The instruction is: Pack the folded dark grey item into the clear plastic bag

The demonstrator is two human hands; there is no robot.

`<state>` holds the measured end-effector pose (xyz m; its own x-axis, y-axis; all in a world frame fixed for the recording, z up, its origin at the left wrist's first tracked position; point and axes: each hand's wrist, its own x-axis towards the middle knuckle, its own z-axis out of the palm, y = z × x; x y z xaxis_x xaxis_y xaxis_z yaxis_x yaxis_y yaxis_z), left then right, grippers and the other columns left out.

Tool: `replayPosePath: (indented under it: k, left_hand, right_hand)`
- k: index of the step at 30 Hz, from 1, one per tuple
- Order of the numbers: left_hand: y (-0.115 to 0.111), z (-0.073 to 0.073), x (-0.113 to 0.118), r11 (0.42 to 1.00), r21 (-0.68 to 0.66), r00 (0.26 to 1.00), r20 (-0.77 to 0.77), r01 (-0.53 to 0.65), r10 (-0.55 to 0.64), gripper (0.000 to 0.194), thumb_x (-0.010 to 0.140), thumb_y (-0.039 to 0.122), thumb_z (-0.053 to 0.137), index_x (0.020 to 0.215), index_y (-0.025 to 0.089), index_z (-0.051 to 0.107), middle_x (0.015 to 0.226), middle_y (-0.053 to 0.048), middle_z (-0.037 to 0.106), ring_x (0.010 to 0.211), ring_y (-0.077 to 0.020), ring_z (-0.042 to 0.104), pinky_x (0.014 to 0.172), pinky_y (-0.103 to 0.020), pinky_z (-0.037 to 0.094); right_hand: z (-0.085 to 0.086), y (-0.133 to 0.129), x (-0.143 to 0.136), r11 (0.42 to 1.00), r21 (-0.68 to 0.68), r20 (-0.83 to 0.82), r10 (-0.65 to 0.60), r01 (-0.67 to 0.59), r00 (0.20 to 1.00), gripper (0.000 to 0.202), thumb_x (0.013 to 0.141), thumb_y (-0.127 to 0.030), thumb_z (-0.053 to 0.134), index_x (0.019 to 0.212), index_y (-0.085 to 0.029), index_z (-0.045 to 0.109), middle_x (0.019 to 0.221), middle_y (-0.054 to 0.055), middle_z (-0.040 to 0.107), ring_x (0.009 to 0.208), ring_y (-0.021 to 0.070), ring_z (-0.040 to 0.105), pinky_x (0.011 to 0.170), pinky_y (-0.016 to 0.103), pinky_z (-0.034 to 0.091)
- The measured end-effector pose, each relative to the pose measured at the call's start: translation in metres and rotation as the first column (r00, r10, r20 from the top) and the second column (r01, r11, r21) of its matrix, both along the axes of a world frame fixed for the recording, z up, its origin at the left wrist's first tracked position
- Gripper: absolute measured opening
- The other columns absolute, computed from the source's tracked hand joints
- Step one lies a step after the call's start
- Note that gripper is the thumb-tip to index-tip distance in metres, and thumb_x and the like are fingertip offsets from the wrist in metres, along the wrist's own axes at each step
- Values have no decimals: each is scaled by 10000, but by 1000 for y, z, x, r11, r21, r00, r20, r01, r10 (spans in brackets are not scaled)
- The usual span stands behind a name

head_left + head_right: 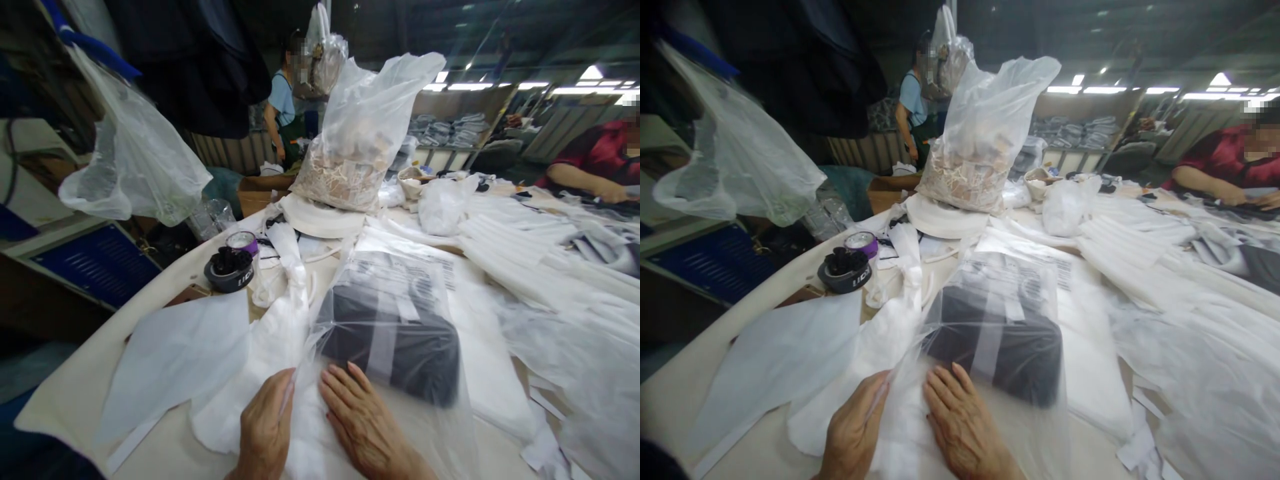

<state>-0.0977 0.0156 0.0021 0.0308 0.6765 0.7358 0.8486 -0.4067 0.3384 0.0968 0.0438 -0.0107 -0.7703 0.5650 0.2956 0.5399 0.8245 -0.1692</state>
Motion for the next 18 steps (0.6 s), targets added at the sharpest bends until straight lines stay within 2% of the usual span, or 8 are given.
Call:
replayPosePath:
  k: [3,5,6,8,11,14,18]
  left_hand:
    - [-2,-1,2,983,-175,985,151,-57,84,179,899,298,487,995,154,532,866,-54,630,765,-136,633,691,-202,552]
    - [-3,-3,3,976,-210,972,210,-55,100,157,880,298,519,971,170,532,835,-39,607,746,-137,616,675,-209,549]
    - [-4,-4,4,980,-197,973,217,-29,72,117,885,260,505,959,176,537,826,-34,598,752,-136,610,691,-213,547]
    - [-5,-8,3,987,-149,986,167,52,-27,129,888,148,449,962,178,550,842,-39,583,789,-131,600,739,-214,536]
    - [-6,-16,-2,982,-110,987,-19,155,-158,287,843,9,404,1027,162,562,901,-68,567,850,-136,581,768,-219,522]
    - [-4,-24,-12,969,-76,948,-201,234,-245,412,781,-70,330,1049,133,566,989,-108,578,963,-180,557,828,-289,510]
    - [5,-29,-20,925,-58,833,-415,377,-366,369,799,-13,321,1012,114,594,1018,-89,639,993,-197,561,833,-292,505]
  right_hand:
    - [-2,-3,-1,1000,-5,-77,-7,7,997,432,877,-95,360,1305,-117,417,1337,107,492,1239,213,436,990,408,439]
    - [0,-4,-8,997,-41,-120,-63,59,991,568,796,-21,314,1362,-64,310,1386,167,413,1258,224,397,963,389,448]
    - [1,-4,-14,993,-90,-116,-93,83,989,616,765,-19,328,1377,-57,274,1399,179,386,1243,234,400,954,392,445]
    - [2,-4,-26,972,-221,-69,-101,84,992,612,758,-96,416,1362,-105,314,1356,148,440,1148,251,449,915,410,443]
    - [-4,-3,-39,950,-313,-27,-29,19,999,410,768,-253,535,1172,-196,499,1164,63,576,1014,246,476,840,405,433]
    - [-18,-7,-43,978,-204,-64,27,-40,998,226,839,-303,526,1046,-211,537,1097,17,609,1045,232,456,821,367,417]
    - [-30,-24,-35,999,41,-172,41,-34,984,201,957,-306,385,992,-206,556,994,-40,660,980,154,525,776,282,437]
